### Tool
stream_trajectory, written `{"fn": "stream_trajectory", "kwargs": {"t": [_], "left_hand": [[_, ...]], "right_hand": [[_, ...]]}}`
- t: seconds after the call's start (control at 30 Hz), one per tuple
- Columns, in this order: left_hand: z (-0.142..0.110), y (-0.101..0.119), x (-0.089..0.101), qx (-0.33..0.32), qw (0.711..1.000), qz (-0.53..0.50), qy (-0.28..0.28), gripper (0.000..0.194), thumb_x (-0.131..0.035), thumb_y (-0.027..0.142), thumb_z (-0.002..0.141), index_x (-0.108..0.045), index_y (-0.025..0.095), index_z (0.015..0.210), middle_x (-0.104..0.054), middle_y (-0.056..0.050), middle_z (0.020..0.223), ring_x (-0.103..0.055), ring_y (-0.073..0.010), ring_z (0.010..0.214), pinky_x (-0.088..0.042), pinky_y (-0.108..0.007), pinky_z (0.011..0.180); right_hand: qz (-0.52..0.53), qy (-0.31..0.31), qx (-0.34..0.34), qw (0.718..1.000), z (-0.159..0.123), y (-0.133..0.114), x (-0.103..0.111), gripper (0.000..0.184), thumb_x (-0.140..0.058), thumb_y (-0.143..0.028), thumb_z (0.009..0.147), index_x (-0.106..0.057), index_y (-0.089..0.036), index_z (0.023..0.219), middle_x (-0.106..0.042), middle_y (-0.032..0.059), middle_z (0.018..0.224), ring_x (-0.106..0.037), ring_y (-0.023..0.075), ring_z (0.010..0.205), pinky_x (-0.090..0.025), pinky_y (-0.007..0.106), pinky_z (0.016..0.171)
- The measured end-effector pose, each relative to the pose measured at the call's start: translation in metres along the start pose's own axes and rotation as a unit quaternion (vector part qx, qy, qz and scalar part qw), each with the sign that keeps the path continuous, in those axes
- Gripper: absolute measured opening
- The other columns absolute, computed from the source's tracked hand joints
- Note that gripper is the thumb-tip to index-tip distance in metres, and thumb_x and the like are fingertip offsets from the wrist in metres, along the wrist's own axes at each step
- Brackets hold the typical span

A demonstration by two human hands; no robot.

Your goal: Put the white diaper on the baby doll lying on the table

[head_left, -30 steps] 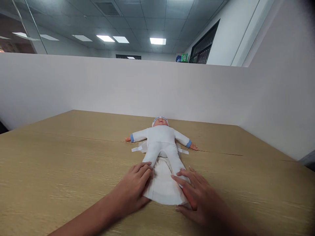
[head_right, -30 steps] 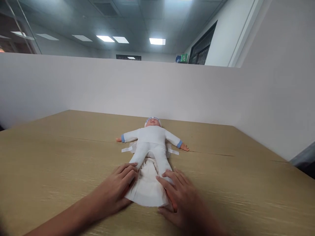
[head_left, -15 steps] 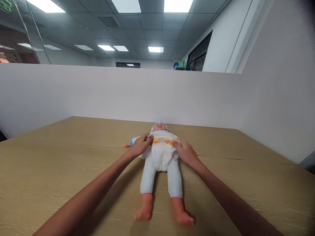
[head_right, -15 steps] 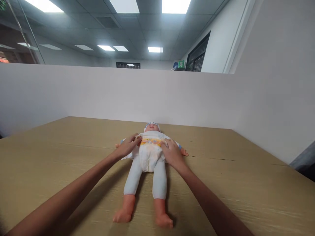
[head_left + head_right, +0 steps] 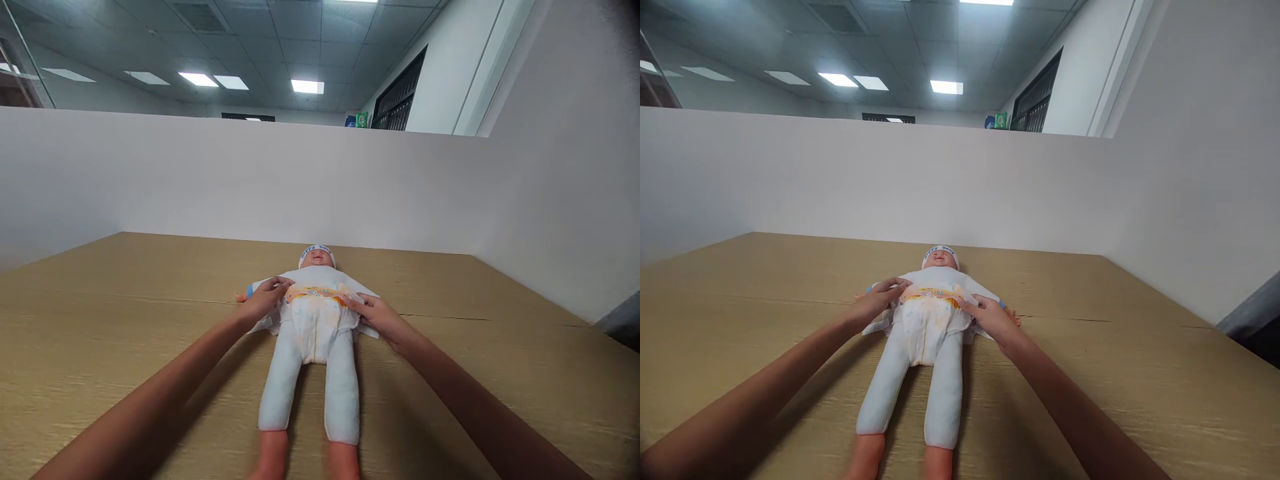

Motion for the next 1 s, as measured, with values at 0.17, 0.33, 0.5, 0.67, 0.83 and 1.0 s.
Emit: {"fn": "stream_trajectory", "kwargs": {"t": [0.17,0.33,0.5,0.67,0.83,1.0], "left_hand": [[-0.006,0.025,0.001,-0.104,0.987,0.093,0.081,0.026,-0.052,0.037,0.099,-0.066,0.022,0.114,-0.072,-0.009,0.125,-0.060,-0.0279,0.121,-0.046,-0.046,0.111],[-0.025,0.062,-0.051,-0.285,0.919,0.274,0.004,0.028,-0.047,0.038,0.107,-0.068,0.023,0.119,-0.071,-0.009,0.128,-0.059,-0.0300,0.122,-0.045,-0.050,0.112],[-0.023,0.066,-0.093,-0.297,0.863,0.406,-0.043,0.033,-0.060,0.053,0.103,-0.075,0.024,0.112,-0.071,-0.011,0.129,-0.056,-0.0369,0.126,-0.044,-0.057,0.109],[-0.021,0.054,-0.096,-0.299,0.850,0.434,-0.032,0.041,-0.075,0.060,0.091,-0.077,0.027,0.115,-0.069,-0.009,0.134,-0.053,-0.0388,0.128,-0.043,-0.058,0.108],[-0.023,0.054,-0.097,-0.290,0.849,0.440,-0.032,0.046,-0.078,0.062,0.086,-0.076,0.027,0.116,-0.068,-0.010,0.134,-0.052,-0.0395,0.129,-0.042,-0.057,0.109],[-0.022,0.055,-0.098,-0.286,0.853,0.435,-0.040,0.070,-0.077,0.059,0.085,-0.061,0.031,0.147,-0.066,-0.012,0.141,-0.051,-0.0416,0.132,-0.041,-0.059,0.110]], "right_hand": [[-0.140,0.093,0.032,0.985,-0.038,0.017,0.030,0.049,-0.074,-0.067,0.079,-0.075,-0.021,0.097,-0.078,0.0083,0.093,-0.069,0.0245,0.081,-0.052,0.036,0.074],[-0.273,0.167,0.072,0.945,-0.062,0.035,0.038,0.039,-0.072,-0.063,0.083,-0.067,-0.025,0.091,-0.068,0.0030,0.082,-0.061,0.0249,0.079,-0.043,0.036,0.076],[-0.309,0.162,0.073,0.934,-0.058,0.044,0.032,0.039,-0.068,-0.064,0.086,-0.059,-0.027,0.084,-0.063,0.0008,0.076,-0.058,0.0245,0.075,-0.039,0.034,0.071],[-0.293,0.121,0.041,0.948,-0.055,0.041,0.035,0.041,-0.068,-0.065,0.084,-0.057,-0.027,0.072,-0.055,-0.0024,0.063,-0.050,0.0203,0.061,-0.032,0.031,0.061],[-0.209,0.030,0.047,0.976,-0.042,0.006,0.051,0.052,-0.059,-0.072,0.085,-0.057,-0.025,0.065,-0.058,-0.0020,0.067,-0.053,0.0190,0.067,-0.042,0.031,0.066],[-0.152,-0.019,0.056,0.987,-0.002,-0.030,0.031,0.052,-0.063,-0.073,0.084,-0.058,-0.023,0.069,-0.057,-0.0031,0.067,-0.052,0.0157,0.066,-0.043,0.028,0.065]]}}
Point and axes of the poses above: each hand's wrist, its own z-axis towards the middle knuckle, its own x-axis out of the back of the hand, y = z × x, the point moved 1 cm from there along z, towards the middle knuckle
